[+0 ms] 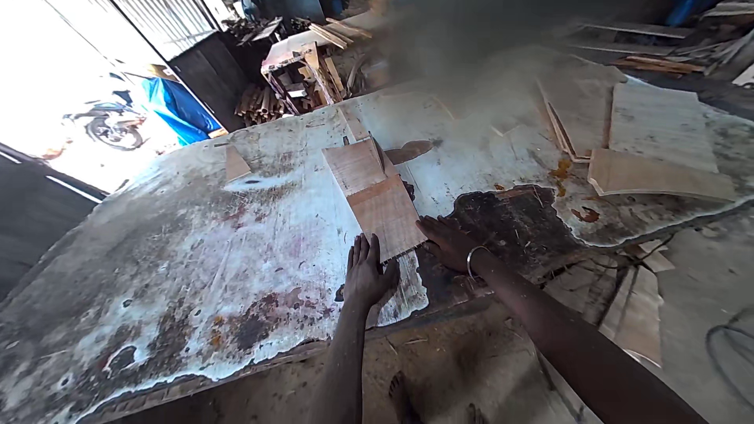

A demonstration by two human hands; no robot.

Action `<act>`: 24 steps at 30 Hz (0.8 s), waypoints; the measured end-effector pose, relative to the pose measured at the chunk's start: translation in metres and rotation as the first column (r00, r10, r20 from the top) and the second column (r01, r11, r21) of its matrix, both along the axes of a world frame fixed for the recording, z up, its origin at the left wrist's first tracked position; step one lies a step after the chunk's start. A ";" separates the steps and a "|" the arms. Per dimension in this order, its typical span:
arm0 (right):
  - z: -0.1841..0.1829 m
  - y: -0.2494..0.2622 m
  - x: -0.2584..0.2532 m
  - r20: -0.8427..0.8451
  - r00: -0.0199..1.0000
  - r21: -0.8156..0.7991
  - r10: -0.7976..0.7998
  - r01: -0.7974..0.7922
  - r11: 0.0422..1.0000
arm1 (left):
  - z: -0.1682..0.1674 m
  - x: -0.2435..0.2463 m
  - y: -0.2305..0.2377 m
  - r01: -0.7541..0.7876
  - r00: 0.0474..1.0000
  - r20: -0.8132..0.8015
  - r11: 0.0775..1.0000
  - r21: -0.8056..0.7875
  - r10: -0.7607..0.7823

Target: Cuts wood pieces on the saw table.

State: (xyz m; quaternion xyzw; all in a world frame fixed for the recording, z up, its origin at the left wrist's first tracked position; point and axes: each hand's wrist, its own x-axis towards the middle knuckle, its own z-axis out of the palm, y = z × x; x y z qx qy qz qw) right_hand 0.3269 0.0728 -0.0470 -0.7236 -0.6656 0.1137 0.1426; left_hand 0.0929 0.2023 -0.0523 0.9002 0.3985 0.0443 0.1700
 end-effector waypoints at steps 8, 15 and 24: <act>-0.010 -0.009 0.007 -0.264 0.964 0.165 -0.023 0.069 0.984 | -0.007 0.002 -0.009 0.034 0.994 0.104 0.999 0.028 -0.036; -0.001 0.009 0.007 -0.240 0.965 0.166 -0.103 0.145 0.975 | -0.010 -0.003 0.021 0.202 0.969 0.133 0.978 0.053 -0.207; 0.023 0.026 0.000 -0.152 0.960 -0.018 -0.234 0.234 0.972 | -0.017 0.005 0.036 0.193 0.965 0.156 0.975 0.115 -0.209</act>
